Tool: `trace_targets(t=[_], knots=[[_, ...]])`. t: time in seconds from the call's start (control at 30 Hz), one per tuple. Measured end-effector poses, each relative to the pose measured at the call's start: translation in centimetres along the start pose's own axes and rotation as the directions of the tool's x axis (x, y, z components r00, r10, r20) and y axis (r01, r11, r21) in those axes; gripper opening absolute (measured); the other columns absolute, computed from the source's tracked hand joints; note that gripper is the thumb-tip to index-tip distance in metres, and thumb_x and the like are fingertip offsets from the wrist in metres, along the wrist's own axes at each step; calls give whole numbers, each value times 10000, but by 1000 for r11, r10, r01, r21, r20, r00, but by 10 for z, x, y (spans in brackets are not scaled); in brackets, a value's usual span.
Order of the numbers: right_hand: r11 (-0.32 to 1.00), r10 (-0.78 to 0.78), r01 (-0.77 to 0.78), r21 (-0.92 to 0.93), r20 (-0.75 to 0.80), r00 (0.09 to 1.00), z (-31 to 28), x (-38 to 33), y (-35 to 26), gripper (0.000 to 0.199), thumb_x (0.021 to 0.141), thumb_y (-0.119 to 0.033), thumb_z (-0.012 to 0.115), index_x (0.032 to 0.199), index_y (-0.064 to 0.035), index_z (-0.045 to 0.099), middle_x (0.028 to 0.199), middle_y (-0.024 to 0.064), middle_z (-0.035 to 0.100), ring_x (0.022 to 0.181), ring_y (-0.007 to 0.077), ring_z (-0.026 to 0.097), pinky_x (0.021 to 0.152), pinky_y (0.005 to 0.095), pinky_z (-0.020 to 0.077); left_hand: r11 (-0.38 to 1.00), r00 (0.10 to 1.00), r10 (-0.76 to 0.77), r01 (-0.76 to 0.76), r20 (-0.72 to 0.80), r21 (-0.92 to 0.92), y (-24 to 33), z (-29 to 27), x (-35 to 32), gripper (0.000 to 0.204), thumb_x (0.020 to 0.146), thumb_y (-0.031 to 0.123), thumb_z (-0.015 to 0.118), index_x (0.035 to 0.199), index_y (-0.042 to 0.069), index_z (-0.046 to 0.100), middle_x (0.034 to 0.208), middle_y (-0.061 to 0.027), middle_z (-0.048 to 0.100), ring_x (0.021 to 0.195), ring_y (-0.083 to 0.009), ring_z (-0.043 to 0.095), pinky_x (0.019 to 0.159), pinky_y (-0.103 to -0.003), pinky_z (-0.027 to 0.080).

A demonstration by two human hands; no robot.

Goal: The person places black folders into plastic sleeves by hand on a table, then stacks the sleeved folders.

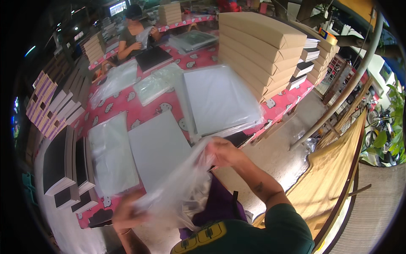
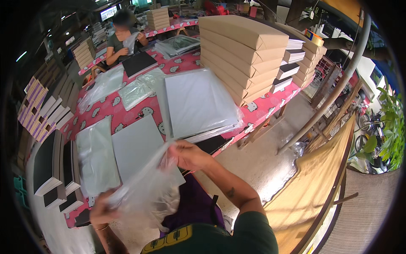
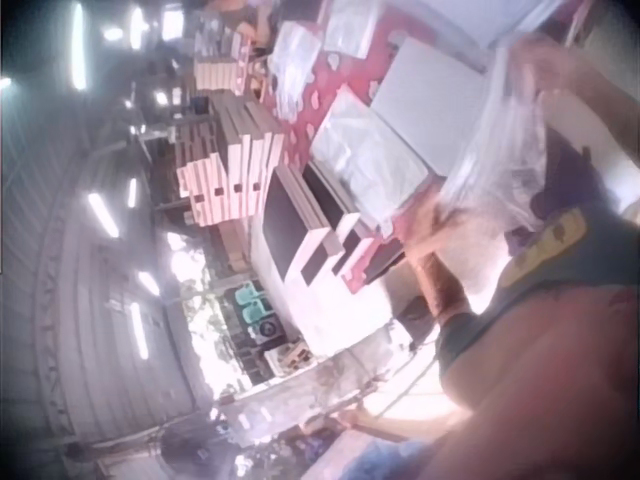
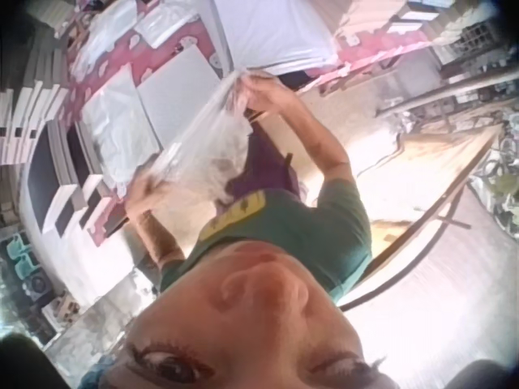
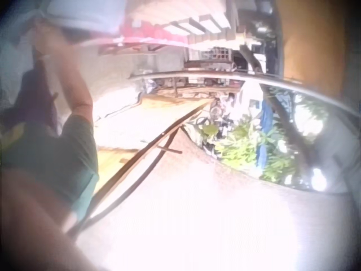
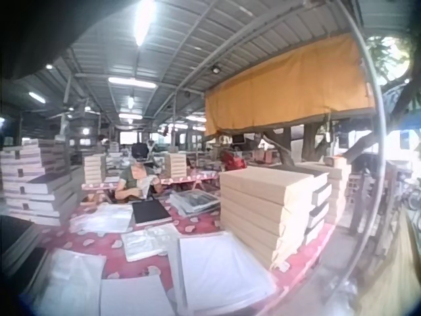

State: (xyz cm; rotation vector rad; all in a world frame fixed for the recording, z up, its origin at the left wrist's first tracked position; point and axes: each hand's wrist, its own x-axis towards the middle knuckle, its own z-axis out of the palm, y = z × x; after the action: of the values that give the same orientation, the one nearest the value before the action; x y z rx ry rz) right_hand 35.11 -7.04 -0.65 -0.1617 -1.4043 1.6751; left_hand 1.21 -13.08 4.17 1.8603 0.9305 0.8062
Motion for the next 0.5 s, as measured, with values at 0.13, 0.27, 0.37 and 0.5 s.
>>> trace_targets(t=[0.13, 0.27, 0.37, 0.5], knots=[[912, 389, -330, -242, 259, 884, 10, -7, 22, 267, 950, -244, 516, 954, 9, 601, 817, 122, 620, 742, 237, 591, 678, 385, 478, 990, 986, 30, -52, -163, -131, -35, 5, -4, 372, 724, 314, 749, 825, -12, 599, 687, -115, 610, 658, -253, 616, 678, -415, 551], [806, 491, -197, -558, 445, 749, 13, -5, 36, 249, 919, -211, 565, 1044, 2, 595, 864, 140, 638, 773, 237, 606, 660, 396, 488, 765, 983, -101, -20, -151, -644, -91, -1, -40, 302, 800, 257, 665, 875, -30, 605, 889, -151, 613, 840, -260, 614, 771, -440, 529], [889, 291, -171, 425, -235, 927, 11, -19, 33, 296, 902, -275, 609, 1008, 1, 614, 864, 110, 640, 791, 171, 580, 710, 351, 483, 890, 984, -60, 129, 168, -437, -141, 14, -54, 271, 811, 177, 661, 976, -30, 601, 959, -148, 612, 931, -261, 606, 806, -448, 505], [839, 488, -496, 224, 96, 868, -13, -46, 69, 303, 922, -314, 588, 1001, -24, 629, 852, 38, 627, 716, 150, 572, 668, 319, 482, 863, 975, -167, 73, -148, -500, -104, 18, -33, 367, 872, 313, 544, 1019, -21, 594, 959, -154, 640, 895, -265, 624, 799, -409, 503]])
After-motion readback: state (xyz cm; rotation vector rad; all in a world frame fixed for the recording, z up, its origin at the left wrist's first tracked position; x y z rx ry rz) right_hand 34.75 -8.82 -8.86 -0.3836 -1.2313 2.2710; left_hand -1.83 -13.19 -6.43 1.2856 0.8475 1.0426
